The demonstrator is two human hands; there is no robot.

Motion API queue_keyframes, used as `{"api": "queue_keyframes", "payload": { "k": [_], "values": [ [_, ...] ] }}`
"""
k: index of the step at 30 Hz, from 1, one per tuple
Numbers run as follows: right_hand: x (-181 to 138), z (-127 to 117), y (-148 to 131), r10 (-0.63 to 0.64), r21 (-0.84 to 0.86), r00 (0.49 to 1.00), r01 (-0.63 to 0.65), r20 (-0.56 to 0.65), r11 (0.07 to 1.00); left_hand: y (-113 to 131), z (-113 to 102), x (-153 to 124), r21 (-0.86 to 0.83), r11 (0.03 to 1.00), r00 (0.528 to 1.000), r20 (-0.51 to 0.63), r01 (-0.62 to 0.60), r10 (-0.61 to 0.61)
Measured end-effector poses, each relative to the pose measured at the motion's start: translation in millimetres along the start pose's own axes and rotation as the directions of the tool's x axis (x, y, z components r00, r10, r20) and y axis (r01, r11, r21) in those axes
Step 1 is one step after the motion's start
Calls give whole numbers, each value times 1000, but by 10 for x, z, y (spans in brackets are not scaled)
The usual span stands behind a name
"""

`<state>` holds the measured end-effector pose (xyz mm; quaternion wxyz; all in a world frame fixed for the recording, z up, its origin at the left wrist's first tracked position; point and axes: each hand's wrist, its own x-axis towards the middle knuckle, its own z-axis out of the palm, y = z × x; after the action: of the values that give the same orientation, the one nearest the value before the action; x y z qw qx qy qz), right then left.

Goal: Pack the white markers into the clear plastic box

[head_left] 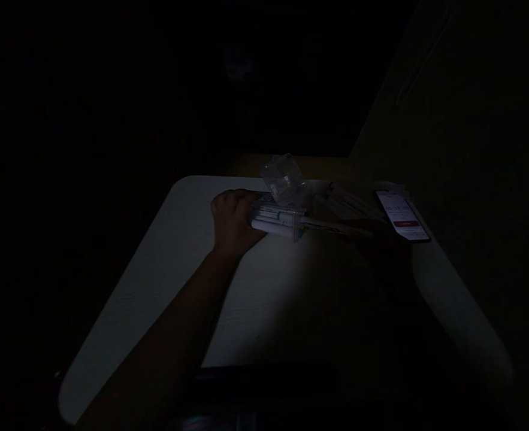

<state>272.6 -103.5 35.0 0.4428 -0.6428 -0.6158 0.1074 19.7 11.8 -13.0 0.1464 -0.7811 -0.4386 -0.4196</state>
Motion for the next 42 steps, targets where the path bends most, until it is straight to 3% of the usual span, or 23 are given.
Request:
{"api": "queue_keyframes", "payload": {
  "k": [12,19,27,31,42],
  "values": [
    [3,20,46,-19,35,999,18,39,999,8,-10,6,40,999,1000,-2,-9,9],
    [-30,71,114,-50,178,999,50,-9,983,-2,7,-8,22,999,999,-28,-27,28],
    [-10,134,215,-122,317,978,63,169,946,-4,13,-3,-2,999,998,-46,-35,35],
    [-10,118,232,-99,320,978,35,185,947,0,10,3,9,999,998,-46,-40,40],
    [-40,86,113,5,132,999,-10,37,991,4,5,2,15,999,999,-42,-32,32]
  ]
}}
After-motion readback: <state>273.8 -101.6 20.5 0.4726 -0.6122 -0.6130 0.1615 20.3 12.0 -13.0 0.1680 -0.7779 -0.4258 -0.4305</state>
